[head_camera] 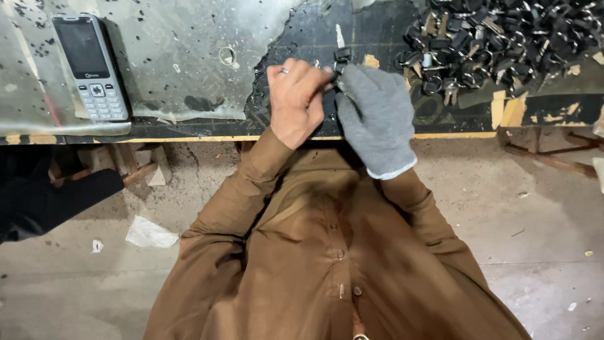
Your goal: The person picks individual keys from a large pile on the workbench and threads each key onto a metal split key ring, pressing the ring open by hand to slide the key on, then sets the assembled ring aside and repeats with the next key.
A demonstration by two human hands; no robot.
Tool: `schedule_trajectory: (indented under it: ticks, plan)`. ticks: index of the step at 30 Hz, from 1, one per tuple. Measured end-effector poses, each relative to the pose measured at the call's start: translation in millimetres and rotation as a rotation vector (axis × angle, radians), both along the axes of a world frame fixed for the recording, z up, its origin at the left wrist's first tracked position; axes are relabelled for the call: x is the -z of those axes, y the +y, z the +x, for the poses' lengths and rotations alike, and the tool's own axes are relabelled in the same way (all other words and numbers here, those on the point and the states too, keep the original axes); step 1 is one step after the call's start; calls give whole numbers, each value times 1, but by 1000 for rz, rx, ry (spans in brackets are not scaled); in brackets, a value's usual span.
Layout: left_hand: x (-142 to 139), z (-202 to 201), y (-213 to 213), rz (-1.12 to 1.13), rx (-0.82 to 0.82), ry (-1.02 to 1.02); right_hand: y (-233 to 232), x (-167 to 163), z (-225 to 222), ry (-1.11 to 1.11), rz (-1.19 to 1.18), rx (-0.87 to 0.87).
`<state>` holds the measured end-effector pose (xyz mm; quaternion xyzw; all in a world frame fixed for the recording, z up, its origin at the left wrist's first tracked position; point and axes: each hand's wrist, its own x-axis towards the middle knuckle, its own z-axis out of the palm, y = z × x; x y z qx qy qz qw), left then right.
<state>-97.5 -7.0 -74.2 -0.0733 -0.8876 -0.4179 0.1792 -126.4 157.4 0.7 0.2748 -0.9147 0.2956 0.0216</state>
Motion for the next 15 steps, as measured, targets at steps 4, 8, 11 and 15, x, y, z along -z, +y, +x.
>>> schedule_trajectory:
  ticks: [4,8,11,15]
  plan:
    - [-4,-1,1,-28,-3,38,-3,-4,-3,-150,225,-8]
    - [-8,-1,7,181,-129,-73,2,2,-4,11,-115,63]
    - [-8,-3,9,16,-141,22,6,7,-3,-8,-97,79]
    - [-6,-8,-1,21,-31,-3,3,2,-4,4,-89,23]
